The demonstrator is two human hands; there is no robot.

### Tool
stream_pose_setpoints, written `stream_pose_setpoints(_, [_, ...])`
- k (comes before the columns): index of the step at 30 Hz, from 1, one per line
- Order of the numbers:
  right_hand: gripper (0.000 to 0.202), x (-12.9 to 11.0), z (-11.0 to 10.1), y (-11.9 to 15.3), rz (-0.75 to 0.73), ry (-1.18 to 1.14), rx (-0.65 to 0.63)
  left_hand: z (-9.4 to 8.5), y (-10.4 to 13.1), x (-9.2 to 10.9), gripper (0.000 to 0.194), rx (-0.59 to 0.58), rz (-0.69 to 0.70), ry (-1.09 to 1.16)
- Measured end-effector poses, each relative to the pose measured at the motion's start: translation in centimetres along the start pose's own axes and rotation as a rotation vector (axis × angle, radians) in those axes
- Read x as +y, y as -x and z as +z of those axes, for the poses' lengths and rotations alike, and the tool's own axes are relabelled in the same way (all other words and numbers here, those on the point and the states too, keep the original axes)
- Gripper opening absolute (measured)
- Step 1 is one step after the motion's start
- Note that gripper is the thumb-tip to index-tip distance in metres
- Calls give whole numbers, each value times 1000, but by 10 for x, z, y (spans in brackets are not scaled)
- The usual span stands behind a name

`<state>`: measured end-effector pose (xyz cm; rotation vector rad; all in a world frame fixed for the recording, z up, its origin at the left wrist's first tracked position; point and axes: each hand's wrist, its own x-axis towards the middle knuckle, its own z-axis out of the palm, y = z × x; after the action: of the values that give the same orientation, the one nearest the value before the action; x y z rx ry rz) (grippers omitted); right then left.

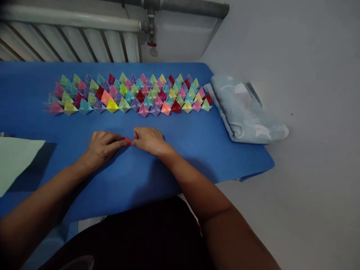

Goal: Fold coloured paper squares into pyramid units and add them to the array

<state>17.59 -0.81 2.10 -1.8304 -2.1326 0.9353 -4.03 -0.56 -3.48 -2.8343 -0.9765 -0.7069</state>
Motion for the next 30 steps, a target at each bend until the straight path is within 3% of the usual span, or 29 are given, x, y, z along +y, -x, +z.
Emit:
stream_pose_setpoints(3, [10,0,-3,-5,19,26,-37,-1,2,0,31,-10,138,-47])
stream_pose_setpoints(8, [11,3,-2,-3,3,-29,-21,-5,3,6,31,-7,149,-165])
stream_pose_setpoints(14, [10,-5,23,5,-163,-277,225,-1,6,13,34,-7,74,-134])
stream_pose_setpoints(18, [15,-12,33,0,-159,-210,199,1,11,10,36,-12,66,-87])
stream_pose_setpoints(25, [4,-18,24,-8,-130,-90,72,-8,30,7,41,-21,43,-66])
stream_pose_setpoints(30, [7,-21,22,-14,-91,-36,42,-12,36,10,40,-38,-18,-98])
